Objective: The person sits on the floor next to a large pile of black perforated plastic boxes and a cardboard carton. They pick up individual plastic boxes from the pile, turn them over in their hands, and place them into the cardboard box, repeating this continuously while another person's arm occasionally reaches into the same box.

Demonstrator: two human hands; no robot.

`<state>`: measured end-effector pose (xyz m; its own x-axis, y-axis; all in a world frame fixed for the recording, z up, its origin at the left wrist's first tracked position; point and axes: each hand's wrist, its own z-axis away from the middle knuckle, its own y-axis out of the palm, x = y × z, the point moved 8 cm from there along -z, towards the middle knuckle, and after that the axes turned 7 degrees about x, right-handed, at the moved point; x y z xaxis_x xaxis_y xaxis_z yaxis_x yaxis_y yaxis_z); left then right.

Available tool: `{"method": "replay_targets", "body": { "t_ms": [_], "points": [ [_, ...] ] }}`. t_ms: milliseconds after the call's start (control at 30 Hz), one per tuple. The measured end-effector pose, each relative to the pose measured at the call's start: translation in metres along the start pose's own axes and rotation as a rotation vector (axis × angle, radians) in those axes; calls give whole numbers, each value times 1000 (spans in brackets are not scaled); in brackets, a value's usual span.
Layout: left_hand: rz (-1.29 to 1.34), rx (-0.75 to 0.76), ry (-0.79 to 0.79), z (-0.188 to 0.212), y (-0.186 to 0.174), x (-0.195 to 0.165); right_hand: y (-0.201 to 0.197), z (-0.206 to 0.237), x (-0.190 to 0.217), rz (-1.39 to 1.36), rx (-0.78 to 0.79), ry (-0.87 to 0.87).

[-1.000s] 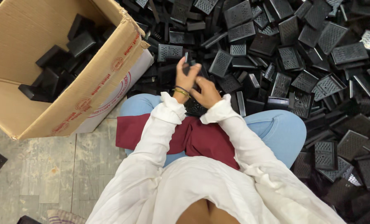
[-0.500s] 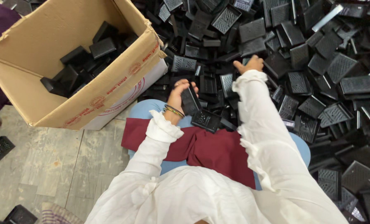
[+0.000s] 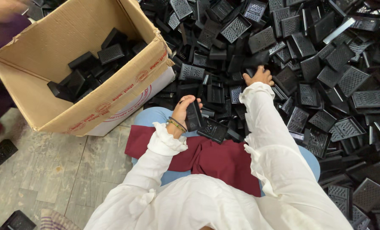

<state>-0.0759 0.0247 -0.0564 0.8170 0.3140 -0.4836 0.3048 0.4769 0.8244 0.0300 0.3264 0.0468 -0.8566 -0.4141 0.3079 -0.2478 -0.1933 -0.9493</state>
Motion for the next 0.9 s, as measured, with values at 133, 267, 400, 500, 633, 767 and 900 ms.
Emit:
{"method": "replay_targets", "body": {
  "t_ms": [133, 267, 400, 500, 633, 767, 900],
  "points": [
    [-25, -8, -33, -8, 7, 19, 24, 14, 5, 111, 86, -128],
    [-140, -106, 26, -20, 4, 16, 29, 35, -5, 133, 199, -221],
    [-213, -117, 140, -31, 11, 1, -17, 93, 2, -281, -70, -468],
    [-155, -8, 193, -32, 32, 4, 19, 162, 27, -1097, 365, -413],
    [-365, 64, 265, -18, 58, 10, 27, 218, 51, -1247, 385, -456],
    [-303, 124, 296, -1, 68, 13, 34, 222, 48, -1295, 410, -396],
    [-354, 146, 405, 15, 69, 11, 36, 223, 50, -1366, 381, -507]
  ]
}}
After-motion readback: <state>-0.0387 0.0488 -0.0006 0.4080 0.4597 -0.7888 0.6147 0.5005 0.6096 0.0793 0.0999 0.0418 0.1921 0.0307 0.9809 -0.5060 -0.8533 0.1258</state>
